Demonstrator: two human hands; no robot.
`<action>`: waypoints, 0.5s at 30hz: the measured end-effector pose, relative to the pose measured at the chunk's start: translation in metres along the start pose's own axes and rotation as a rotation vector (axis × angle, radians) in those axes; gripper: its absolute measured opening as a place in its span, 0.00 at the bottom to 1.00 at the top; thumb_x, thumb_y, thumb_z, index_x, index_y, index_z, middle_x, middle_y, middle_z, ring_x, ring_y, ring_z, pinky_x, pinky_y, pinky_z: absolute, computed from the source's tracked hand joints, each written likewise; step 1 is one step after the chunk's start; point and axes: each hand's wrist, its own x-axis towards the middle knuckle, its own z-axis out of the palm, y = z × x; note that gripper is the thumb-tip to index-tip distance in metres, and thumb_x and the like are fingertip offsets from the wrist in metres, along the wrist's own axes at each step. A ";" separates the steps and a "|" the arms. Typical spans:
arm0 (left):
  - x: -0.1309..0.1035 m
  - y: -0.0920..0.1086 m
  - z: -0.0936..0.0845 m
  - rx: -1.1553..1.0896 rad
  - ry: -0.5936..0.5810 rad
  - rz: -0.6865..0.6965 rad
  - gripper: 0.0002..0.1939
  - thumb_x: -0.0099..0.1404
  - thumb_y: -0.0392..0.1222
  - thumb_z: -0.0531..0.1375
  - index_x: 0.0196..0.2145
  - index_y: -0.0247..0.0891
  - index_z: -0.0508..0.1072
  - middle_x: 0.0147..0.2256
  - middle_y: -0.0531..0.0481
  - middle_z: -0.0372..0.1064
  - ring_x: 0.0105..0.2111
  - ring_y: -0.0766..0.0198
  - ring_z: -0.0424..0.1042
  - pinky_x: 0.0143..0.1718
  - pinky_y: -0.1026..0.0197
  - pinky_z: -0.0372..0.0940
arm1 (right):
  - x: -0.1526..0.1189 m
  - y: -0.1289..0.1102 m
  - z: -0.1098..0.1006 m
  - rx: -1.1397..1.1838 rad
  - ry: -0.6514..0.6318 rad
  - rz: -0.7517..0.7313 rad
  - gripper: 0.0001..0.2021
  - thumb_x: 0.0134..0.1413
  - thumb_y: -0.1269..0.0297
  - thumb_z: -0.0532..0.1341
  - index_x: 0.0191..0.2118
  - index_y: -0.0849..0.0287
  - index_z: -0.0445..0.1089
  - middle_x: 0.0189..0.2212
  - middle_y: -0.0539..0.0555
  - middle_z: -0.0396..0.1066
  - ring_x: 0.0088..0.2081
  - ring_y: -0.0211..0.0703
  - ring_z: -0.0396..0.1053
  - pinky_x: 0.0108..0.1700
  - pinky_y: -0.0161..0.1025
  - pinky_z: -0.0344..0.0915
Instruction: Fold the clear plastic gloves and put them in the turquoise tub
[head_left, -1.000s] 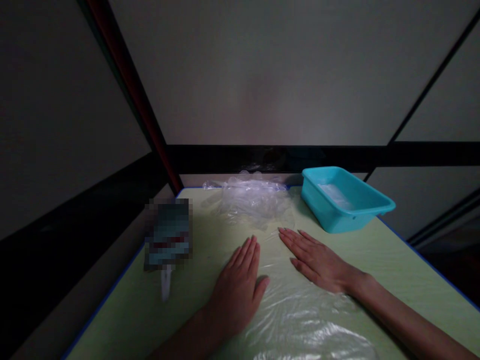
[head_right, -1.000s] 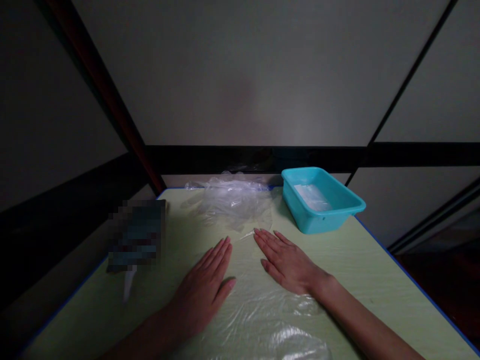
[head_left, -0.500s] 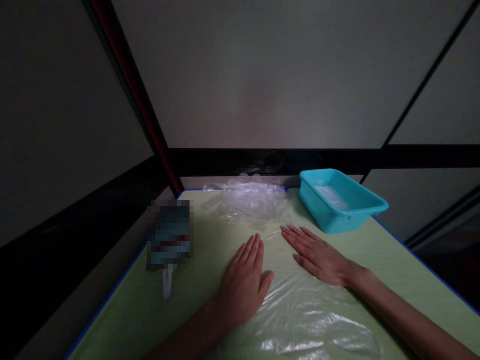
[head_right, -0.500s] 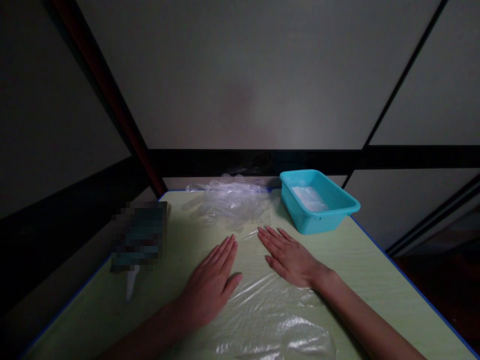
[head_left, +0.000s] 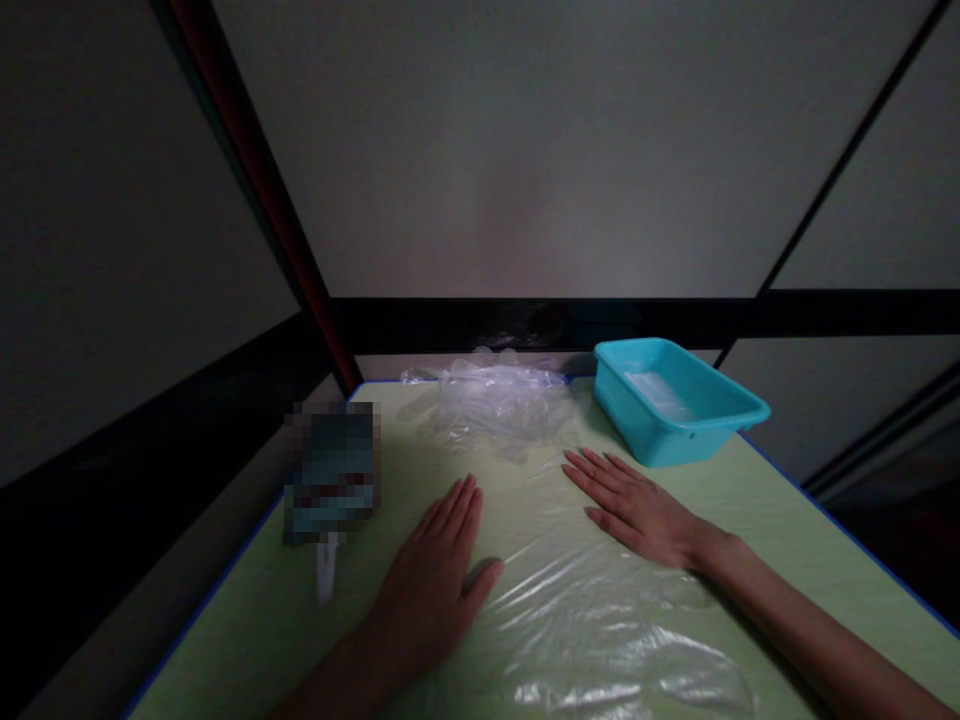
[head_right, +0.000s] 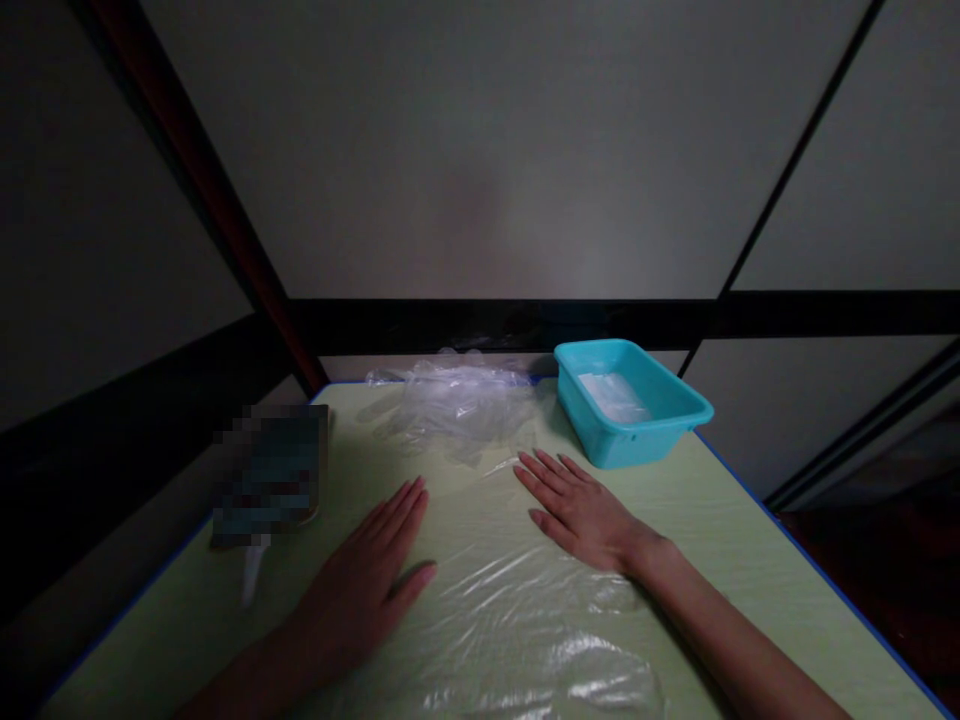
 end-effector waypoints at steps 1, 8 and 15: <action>0.000 0.000 0.000 0.001 0.003 0.002 0.30 0.64 0.49 0.48 0.58 0.27 0.50 0.60 0.37 0.43 0.60 0.55 0.43 0.57 0.52 0.50 | 0.000 0.001 -0.001 0.036 0.004 0.007 0.25 0.63 0.57 0.41 0.63 0.57 0.37 0.63 0.54 0.36 0.62 0.45 0.33 0.61 0.52 0.39; 0.000 -0.002 0.001 -0.037 0.054 0.005 0.30 0.65 0.46 0.46 0.60 0.28 0.44 0.61 0.38 0.42 0.60 0.55 0.41 0.57 0.51 0.49 | -0.020 -0.011 -0.019 0.222 0.130 0.161 0.26 0.63 0.55 0.40 0.63 0.58 0.35 0.62 0.54 0.35 0.62 0.45 0.36 0.60 0.51 0.42; 0.010 0.038 -0.028 -0.097 0.049 0.098 0.30 0.65 0.44 0.47 0.60 0.27 0.45 0.62 0.39 0.38 0.61 0.55 0.38 0.59 0.53 0.46 | -0.051 -0.059 -0.011 0.006 0.063 0.141 0.29 0.62 0.59 0.44 0.63 0.60 0.31 0.62 0.56 0.32 0.62 0.48 0.36 0.60 0.49 0.46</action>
